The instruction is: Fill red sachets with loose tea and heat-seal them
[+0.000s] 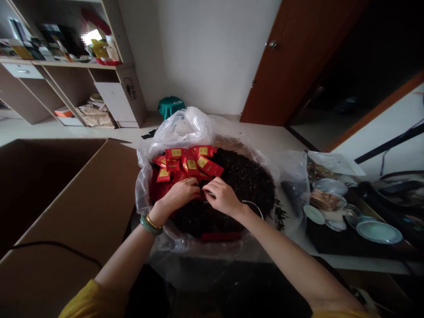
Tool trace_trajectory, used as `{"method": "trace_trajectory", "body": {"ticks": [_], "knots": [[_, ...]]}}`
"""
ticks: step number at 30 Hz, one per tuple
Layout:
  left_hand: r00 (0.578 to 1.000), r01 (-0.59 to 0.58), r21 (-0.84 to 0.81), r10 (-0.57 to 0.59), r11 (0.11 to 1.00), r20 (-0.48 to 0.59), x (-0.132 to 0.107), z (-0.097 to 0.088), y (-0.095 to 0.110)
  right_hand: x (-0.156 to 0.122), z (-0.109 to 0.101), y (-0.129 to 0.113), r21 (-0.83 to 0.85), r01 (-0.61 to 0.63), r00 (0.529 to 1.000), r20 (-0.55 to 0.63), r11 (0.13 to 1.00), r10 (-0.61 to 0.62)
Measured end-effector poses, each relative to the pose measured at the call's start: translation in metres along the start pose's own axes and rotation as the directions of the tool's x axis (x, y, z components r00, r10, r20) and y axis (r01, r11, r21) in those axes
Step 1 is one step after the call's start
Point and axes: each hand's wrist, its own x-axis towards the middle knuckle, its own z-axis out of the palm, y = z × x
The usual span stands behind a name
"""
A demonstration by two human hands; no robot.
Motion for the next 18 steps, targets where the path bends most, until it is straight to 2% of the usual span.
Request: {"method": "trace_trajectory", "body": {"ticks": [1, 2, 4, 6, 7, 9, 14, 18], "knots": [[1.0, 0.005, -0.015, -0.005, 1.0, 0.027, -0.001, -0.002, -0.001, -0.005, 0.004, -0.002, 0.045, -0.066, 0.998, -0.013, 0.997, 0.067], [0.999, 0.011, -0.023, -0.01, 1.0, 0.043, -0.001, -0.003, -0.001, -0.01, 0.01, -0.005, 0.077, -0.135, 0.991, 0.032, 0.988, 0.133], [0.999, 0.026, -0.039, -0.025, 0.999, 0.039, -0.002, -0.004, -0.002, -0.019, 0.024, -0.011, 0.076, -0.229, 0.941, 0.271, 0.971, 0.201], [0.998, 0.058, -0.068, -0.057, 0.996, 0.018, -0.002, -0.004, -0.001, -0.025, 0.04, -0.017, -0.005, -0.223, 0.834, 0.516, 0.975, 0.194], [0.997, 0.077, -0.082, -0.076, 0.994, 0.014, -0.002, -0.004, -0.001, -0.026, 0.047, -0.019, -0.062, -0.21, 0.789, 0.579, 0.976, 0.206], [0.997, 0.08, -0.101, -0.078, 0.992, 0.02, -0.001, -0.003, -0.001, -0.024, 0.057, -0.022, -0.147, -0.175, 0.752, 0.619, 0.974, 0.228], [0.999, -0.038, -0.057, 0.038, 0.998, 0.0, 0.0, -0.004, -0.005, -0.018, 0.066, -0.017, -0.151, -0.122, 0.796, 0.576, 0.981, 0.187], [0.999, -0.051, -0.023, 0.051, 0.998, -0.015, -0.002, -0.003, -0.011, -0.022, 0.06, -0.006, -0.072, -0.188, 0.832, 0.517, 0.979, 0.198]]}}
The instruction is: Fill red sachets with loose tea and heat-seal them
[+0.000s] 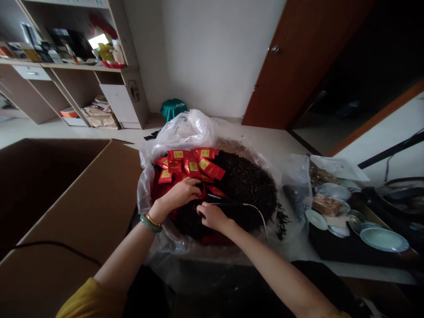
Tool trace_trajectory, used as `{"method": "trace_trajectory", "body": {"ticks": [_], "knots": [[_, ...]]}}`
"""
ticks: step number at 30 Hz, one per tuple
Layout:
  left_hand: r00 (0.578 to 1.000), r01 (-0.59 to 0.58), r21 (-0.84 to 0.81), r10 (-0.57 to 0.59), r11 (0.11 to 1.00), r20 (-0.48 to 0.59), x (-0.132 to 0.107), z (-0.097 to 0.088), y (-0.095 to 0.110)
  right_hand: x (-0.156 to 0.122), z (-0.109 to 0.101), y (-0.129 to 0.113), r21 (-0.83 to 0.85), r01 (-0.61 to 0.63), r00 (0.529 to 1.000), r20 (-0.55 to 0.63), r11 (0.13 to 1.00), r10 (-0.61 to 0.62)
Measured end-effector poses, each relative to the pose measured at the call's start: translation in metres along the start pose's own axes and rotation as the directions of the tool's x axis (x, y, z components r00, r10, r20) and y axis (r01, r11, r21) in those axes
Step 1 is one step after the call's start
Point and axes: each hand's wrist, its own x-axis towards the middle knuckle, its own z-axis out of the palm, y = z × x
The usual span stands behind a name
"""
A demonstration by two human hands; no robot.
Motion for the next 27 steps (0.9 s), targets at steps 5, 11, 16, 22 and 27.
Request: {"method": "trace_trajectory", "body": {"ticks": [5, 11, 16, 22, 27], "knots": [[0.999, -0.022, -0.055, 0.02, 0.998, -0.026, 0.0, 0.005, -0.001, -0.012, -0.048, 0.015, 0.378, 0.016, 0.962, -0.26, 0.926, 0.089], [0.997, -0.024, -0.091, 0.018, 0.996, -0.07, 0.006, 0.012, 0.0, 0.002, -0.106, 0.009, 0.472, 0.086, 0.89, -0.432, 0.877, 0.145], [0.992, -0.013, -0.108, -0.001, 0.994, -0.125, 0.005, 0.015, -0.002, 0.016, -0.104, 0.002, 0.544, 0.081, 0.943, -0.313, 0.835, 0.113], [0.985, -0.035, -0.08, 0.021, 0.996, -0.17, 0.002, 0.014, 0.0, 0.005, -0.098, 0.001, 0.303, 0.035, 0.955, -0.292, 0.953, 0.058], [0.985, -0.013, 0.072, 0.025, 0.997, -0.171, 0.001, 0.012, 0.002, -0.001, -0.094, 0.001, -0.149, -0.054, 0.996, -0.076, 0.987, 0.043]]}}
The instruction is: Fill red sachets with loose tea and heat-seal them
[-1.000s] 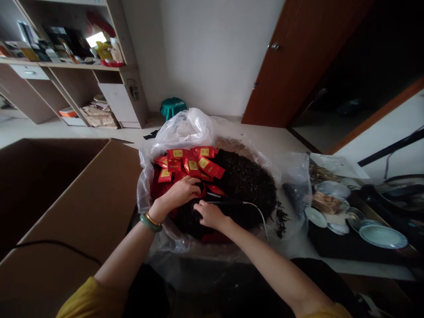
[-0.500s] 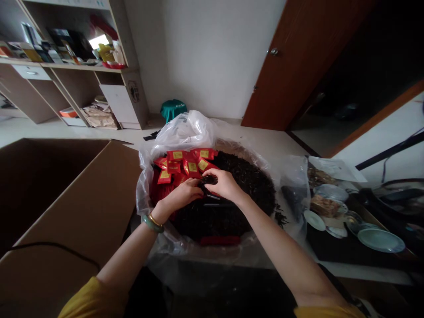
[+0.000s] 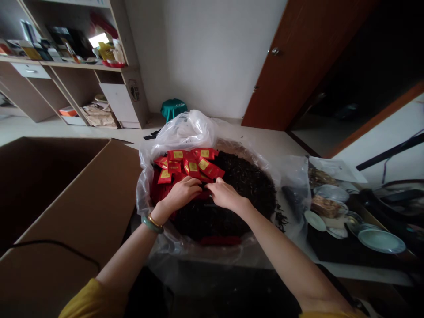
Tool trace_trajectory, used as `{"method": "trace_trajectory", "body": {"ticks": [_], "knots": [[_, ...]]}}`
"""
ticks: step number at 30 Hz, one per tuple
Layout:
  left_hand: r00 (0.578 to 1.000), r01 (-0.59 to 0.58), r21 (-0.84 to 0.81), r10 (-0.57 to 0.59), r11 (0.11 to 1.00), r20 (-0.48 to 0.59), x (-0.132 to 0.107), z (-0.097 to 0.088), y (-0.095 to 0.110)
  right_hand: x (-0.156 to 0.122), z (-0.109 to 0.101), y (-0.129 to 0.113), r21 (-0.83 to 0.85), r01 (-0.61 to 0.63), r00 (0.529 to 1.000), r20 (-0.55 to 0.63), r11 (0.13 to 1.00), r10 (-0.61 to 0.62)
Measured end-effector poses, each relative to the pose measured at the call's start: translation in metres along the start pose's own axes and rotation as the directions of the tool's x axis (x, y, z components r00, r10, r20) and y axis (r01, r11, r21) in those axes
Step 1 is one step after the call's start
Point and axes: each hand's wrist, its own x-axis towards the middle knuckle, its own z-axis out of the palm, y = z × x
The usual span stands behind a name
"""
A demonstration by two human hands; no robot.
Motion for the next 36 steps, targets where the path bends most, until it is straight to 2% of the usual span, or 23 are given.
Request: {"method": "trace_trajectory", "body": {"ticks": [3, 7, 12, 14, 17, 19, 21, 25, 28, 30, 34, 36], "knots": [[0.999, -0.01, 0.064, 0.012, 0.998, -0.033, -0.001, 0.001, 0.0, 0.0, 0.002, 0.001, -0.043, 0.057, 0.998, -0.028, 0.997, -0.059], [0.999, -0.011, 0.085, 0.015, 0.996, -0.052, -0.002, 0.004, 0.001, -0.001, 0.006, 0.001, -0.024, 0.117, 0.981, -0.152, 0.993, -0.119], [0.998, -0.054, 0.052, 0.052, 0.997, 0.037, 0.001, 0.004, 0.005, 0.0, 0.016, -0.003, -0.119, 0.072, 0.997, -0.006, 0.99, -0.073], [0.998, -0.046, 0.024, 0.045, 0.999, 0.031, 0.001, 0.005, 0.006, 0.001, 0.019, -0.003, -0.115, 0.06, 0.998, -0.017, 0.992, -0.063], [0.992, 0.052, -0.122, -0.066, 0.991, -0.11, -0.003, 0.013, 0.004, 0.002, 0.021, 0.001, -0.048, 0.072, 0.991, -0.106, 0.996, -0.077], [0.957, 0.143, -0.33, -0.215, 0.933, -0.195, -0.008, 0.022, 0.002, 0.002, 0.023, 0.005, 0.021, 0.105, 0.977, -0.187, 0.994, -0.099], [0.931, 0.216, -0.517, -0.335, 0.828, -0.147, -0.011, 0.033, 0.0, 0.001, 0.025, 0.007, 0.082, 0.155, 0.954, -0.273, 0.984, -0.128], [0.886, 0.401, -0.621, -0.457, 0.674, 0.076, -0.012, 0.05, 0.0, -0.004, 0.028, 0.007, 0.129, 0.222, 0.908, -0.388, 0.966, -0.157], [0.842, 0.454, -0.681, -0.526, 0.574, 0.118, -0.008, 0.058, 0.003, -0.009, 0.024, 0.004, 0.141, 0.223, 0.919, -0.36, 0.965, -0.16], [0.835, 0.438, -0.71, -0.542, 0.551, 0.094, -0.006, 0.061, 0.006, -0.013, 0.019, 0.001, 0.177, 0.159, 0.939, -0.329, 0.971, -0.094], [0.83, 0.414, -0.694, -0.558, 0.59, 0.021, -0.002, 0.064, 0.011, -0.016, 0.004, -0.001, 0.219, -0.049, 0.971, -0.218, 0.974, 0.098], [0.828, 0.419, -0.661, -0.561, 0.623, -0.003, -0.003, 0.066, 0.012, -0.015, -0.004, 0.0, 0.235, -0.088, 0.987, -0.108, 0.968, 0.116]]}}
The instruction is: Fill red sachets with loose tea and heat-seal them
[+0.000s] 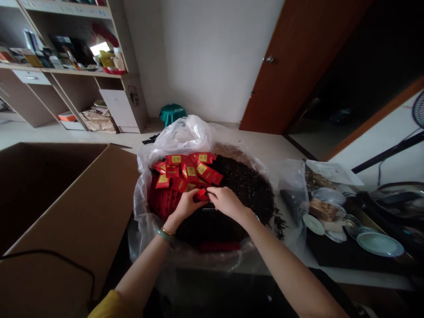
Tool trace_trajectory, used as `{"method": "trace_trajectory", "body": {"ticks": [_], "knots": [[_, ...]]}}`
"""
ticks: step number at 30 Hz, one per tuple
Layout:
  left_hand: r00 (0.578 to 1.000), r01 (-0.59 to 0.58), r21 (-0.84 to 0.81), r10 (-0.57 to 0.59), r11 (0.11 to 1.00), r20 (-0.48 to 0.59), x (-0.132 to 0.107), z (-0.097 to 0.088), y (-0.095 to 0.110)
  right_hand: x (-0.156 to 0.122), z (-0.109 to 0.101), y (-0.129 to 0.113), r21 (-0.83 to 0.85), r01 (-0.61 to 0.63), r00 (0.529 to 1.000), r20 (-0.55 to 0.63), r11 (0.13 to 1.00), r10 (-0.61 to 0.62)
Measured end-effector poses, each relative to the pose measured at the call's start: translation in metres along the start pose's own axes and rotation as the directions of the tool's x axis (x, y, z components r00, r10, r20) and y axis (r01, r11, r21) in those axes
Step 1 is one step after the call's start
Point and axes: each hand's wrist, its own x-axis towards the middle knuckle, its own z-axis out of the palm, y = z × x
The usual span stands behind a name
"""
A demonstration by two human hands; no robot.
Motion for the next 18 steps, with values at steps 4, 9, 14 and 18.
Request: {"method": "trace_trajectory", "body": {"ticks": [4, 9, 14, 18], "knots": [[1.0, -0.014, 0.098, 0.012, 0.995, 0.023, -0.002, 0.005, -0.004, 0.009, -0.007, -0.002, 0.051, -0.001, 0.977, 0.214, 0.999, -0.01], [0.999, -0.006, 0.125, 0.002, 0.992, 0.033, -0.003, 0.009, -0.01, 0.02, 0.003, -0.006, -0.123, -0.017, 0.991, 0.129, 0.992, 0.033], [1.0, 0.023, 0.097, -0.022, 0.995, -0.006, -0.003, 0.007, -0.012, 0.022, 0.003, -0.005, -0.088, -0.005, 1.0, 0.026, 0.996, 0.007], [0.998, 0.032, 0.029, -0.03, 0.999, -0.054, -0.002, 0.007, -0.014, 0.022, -0.004, 0.004, 0.062, 0.012, 0.998, -0.055, 0.998, -0.008]]}}
